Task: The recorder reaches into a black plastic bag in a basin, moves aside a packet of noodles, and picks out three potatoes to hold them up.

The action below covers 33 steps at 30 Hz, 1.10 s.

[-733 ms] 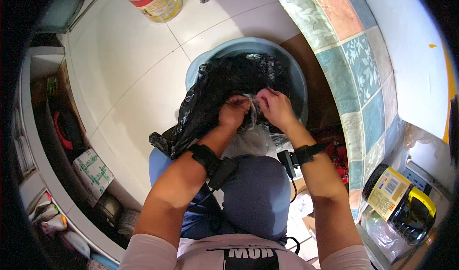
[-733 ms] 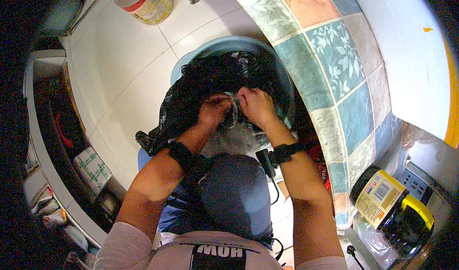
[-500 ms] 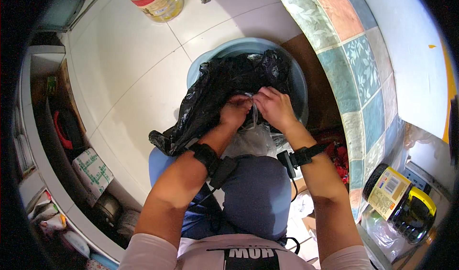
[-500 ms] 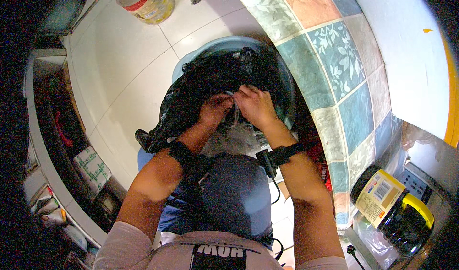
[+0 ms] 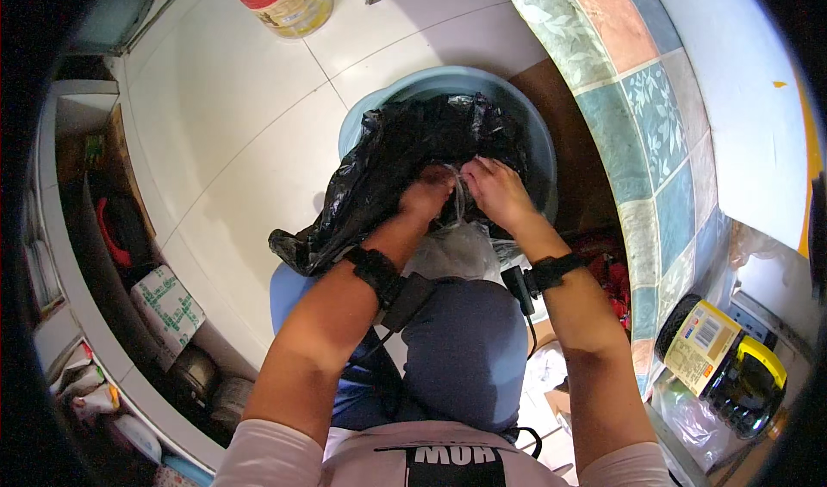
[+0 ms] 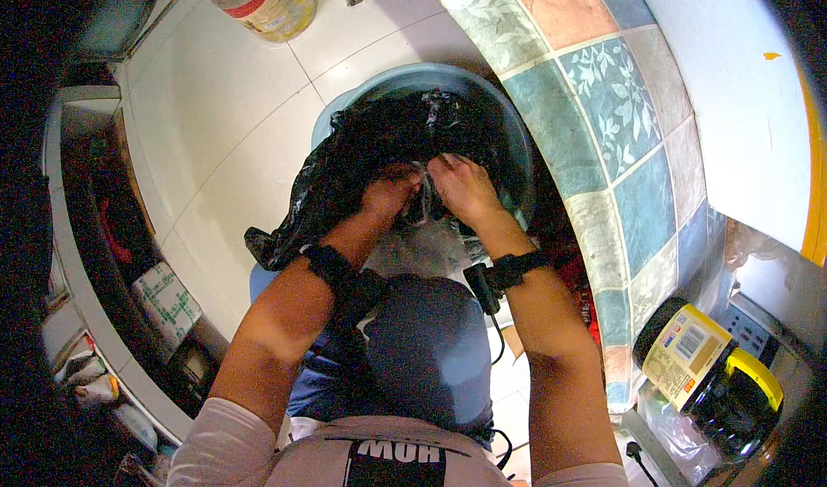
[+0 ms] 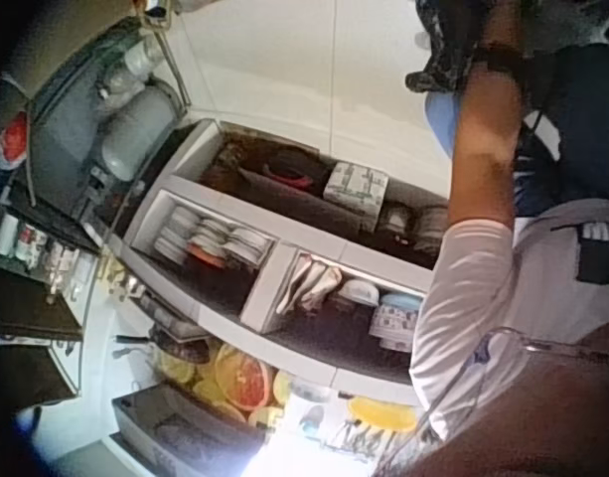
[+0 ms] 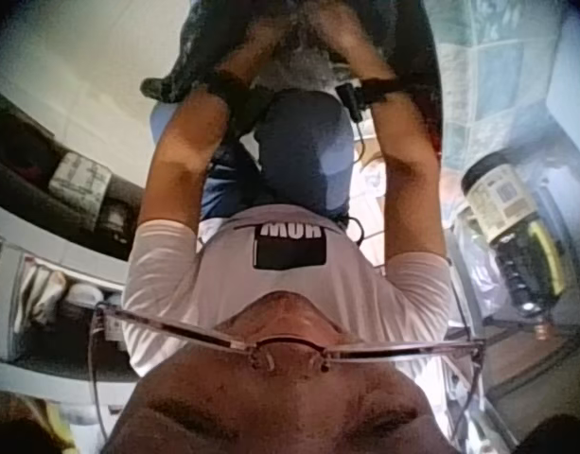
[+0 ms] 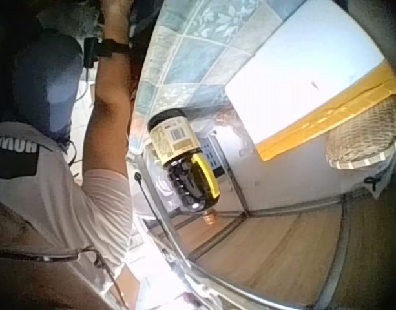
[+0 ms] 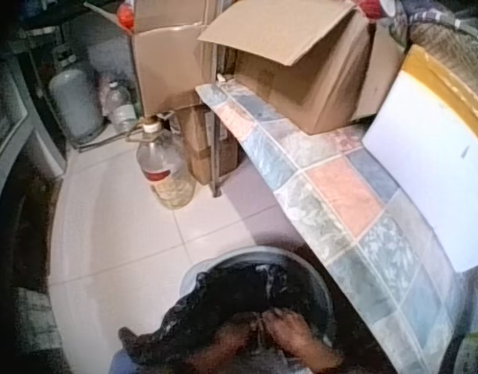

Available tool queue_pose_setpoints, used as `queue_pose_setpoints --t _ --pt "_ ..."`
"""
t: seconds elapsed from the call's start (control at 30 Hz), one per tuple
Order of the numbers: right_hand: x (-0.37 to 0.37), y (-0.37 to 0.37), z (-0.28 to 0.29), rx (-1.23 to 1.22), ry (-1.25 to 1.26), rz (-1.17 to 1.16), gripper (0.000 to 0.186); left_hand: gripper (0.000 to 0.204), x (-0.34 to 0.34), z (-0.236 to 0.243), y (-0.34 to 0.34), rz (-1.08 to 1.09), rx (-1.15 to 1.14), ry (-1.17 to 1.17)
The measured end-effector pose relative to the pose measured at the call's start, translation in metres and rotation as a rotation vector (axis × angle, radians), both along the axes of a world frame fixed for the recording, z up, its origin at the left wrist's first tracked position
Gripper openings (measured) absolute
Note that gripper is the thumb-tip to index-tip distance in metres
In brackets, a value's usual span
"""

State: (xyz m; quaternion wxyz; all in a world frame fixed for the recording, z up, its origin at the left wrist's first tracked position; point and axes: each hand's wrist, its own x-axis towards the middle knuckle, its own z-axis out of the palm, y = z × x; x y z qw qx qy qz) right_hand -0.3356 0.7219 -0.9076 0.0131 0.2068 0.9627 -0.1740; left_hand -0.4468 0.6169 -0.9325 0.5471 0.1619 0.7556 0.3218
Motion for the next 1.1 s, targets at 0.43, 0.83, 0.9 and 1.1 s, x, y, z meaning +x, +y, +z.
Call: queue_pose_setpoints --t 0.43,0.83,0.9,1.1 --pt "-0.015 0.004 0.012 0.043 -0.041 0.152 0.013 0.047 -0.003 -0.003 -0.004 -0.218 -0.060 0.119" --pt "-0.016 0.008 0.006 -0.093 -0.171 0.125 0.026 0.049 -0.011 -0.007 -0.001 -0.359 0.113 0.187" --pt "-0.015 0.008 0.005 -0.279 -0.125 -0.081 0.022 0.052 -0.009 -0.004 0.000 -0.295 0.083 0.132" --pt "0.000 0.007 -0.009 -0.629 -0.045 -0.337 0.019 0.054 -0.008 0.006 0.005 -0.227 0.012 0.046"
